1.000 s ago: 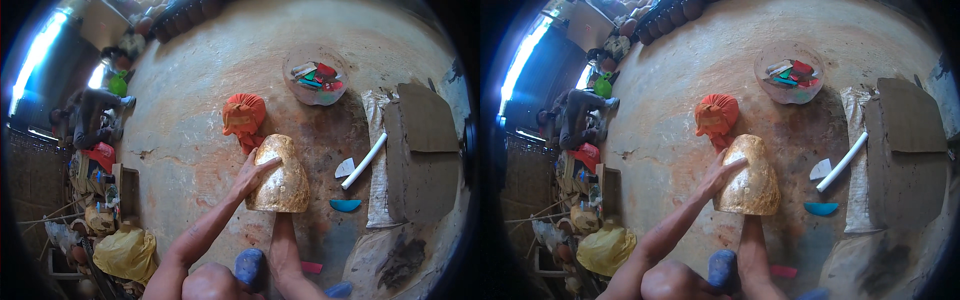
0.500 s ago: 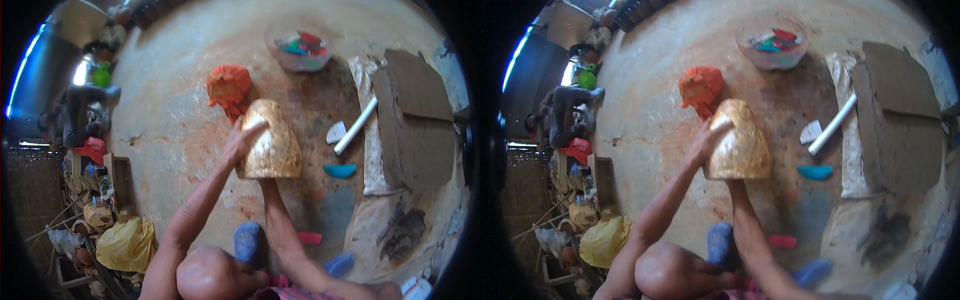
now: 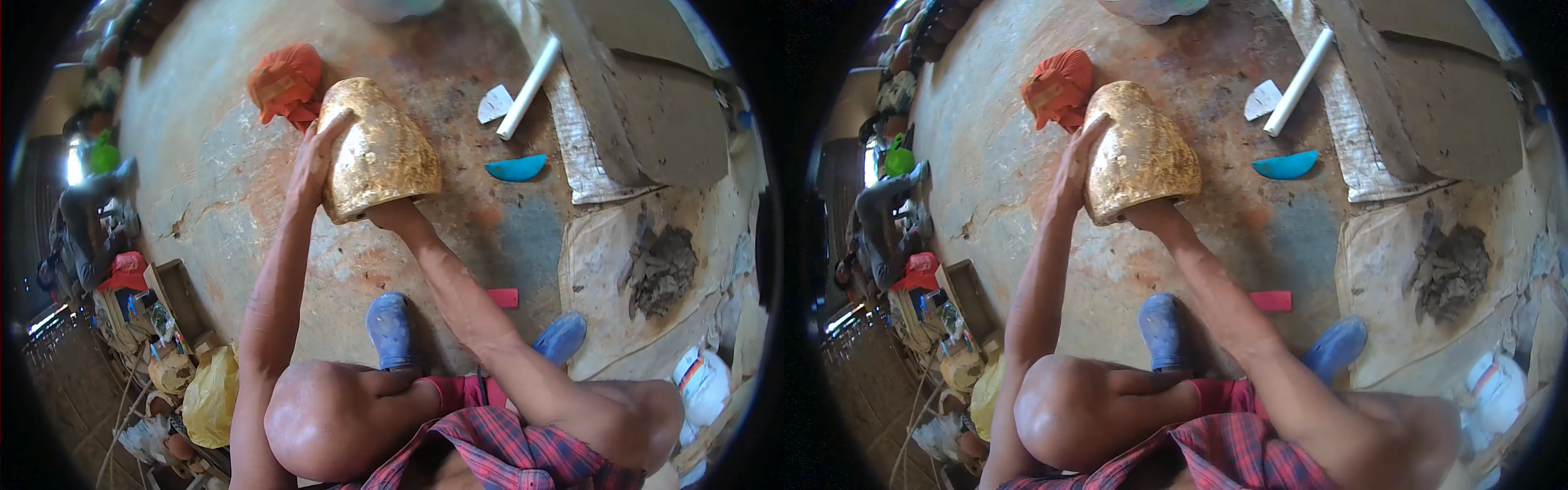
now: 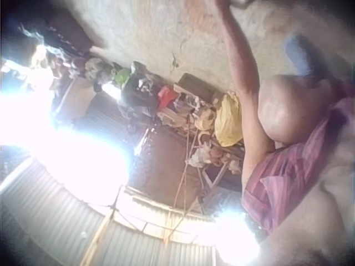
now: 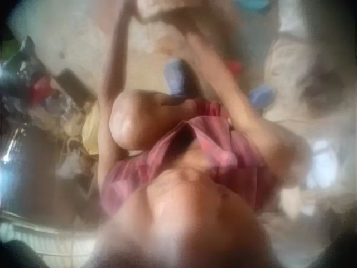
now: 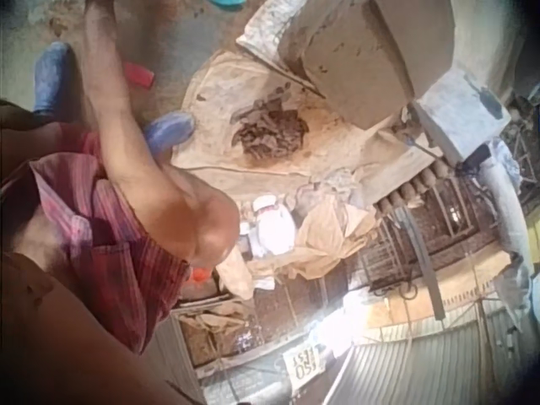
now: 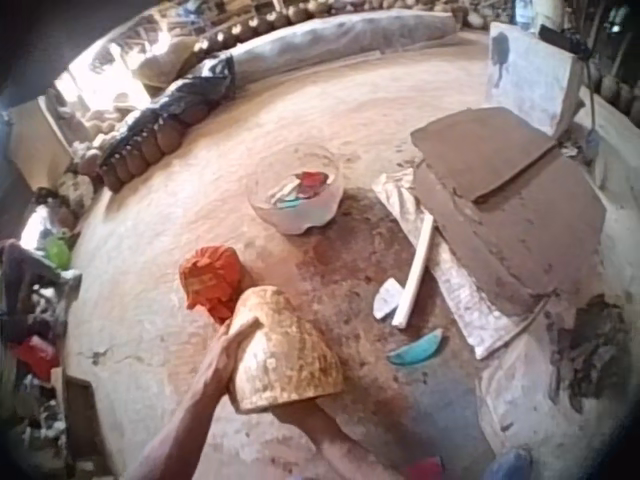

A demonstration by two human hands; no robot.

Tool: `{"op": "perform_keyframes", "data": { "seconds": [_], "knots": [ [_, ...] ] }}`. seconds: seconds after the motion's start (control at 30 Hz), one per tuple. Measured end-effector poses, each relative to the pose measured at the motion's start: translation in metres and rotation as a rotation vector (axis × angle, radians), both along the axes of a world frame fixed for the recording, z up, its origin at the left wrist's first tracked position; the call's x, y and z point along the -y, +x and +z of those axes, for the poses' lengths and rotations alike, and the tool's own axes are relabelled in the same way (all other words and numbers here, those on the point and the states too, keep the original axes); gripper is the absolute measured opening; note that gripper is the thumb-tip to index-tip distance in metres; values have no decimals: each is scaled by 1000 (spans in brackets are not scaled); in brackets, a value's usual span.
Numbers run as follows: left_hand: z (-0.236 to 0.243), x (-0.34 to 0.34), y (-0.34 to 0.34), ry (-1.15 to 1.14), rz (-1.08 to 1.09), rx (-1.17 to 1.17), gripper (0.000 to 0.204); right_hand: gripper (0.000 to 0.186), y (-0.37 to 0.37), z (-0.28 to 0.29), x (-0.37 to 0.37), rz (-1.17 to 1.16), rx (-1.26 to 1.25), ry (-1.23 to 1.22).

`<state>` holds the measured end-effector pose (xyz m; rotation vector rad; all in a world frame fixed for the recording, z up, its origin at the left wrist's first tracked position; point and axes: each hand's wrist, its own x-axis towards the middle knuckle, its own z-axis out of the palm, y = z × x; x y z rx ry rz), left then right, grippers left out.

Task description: The person joins two halves of a clay mold by rolling small pieces of clay into strips and pressing them into the interior seams using their fingers and a small blue plastic tool.

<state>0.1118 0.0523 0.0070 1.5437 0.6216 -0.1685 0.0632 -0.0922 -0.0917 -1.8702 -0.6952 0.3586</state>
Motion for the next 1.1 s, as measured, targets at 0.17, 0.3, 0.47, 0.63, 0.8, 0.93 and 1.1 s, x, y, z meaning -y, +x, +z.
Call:
{"op": "perform_keyframes", "data": {
  "seconds": [0.17,0.3,0.47,0.63,0.8,0.93,1.1],
  "knots": [
    [1,-14,-3,-37,36,-32,72,55,-7,62,36,274,-207,-184],
    [2,-6,3,-65,46,-72,67,57,-32,76,44,133,-403,-13],
    [7,4,7,-166,2,-90,56,61,-22,43,46,108,-238,62],
    [23,4,-1,-133,40,-81,49,62,-49,78,42,67,-431,92],
    [7,-4,3,-106,-6,-27,68,62,-52,55,37,0,-306,122],
    [19,-2,-12,320,20,220,97,68,-51,46,38,29,-547,230],
    [12,-16,-79,830,-530,609,108,91,-77,45,33,-46,-551,322]
  ]
}}
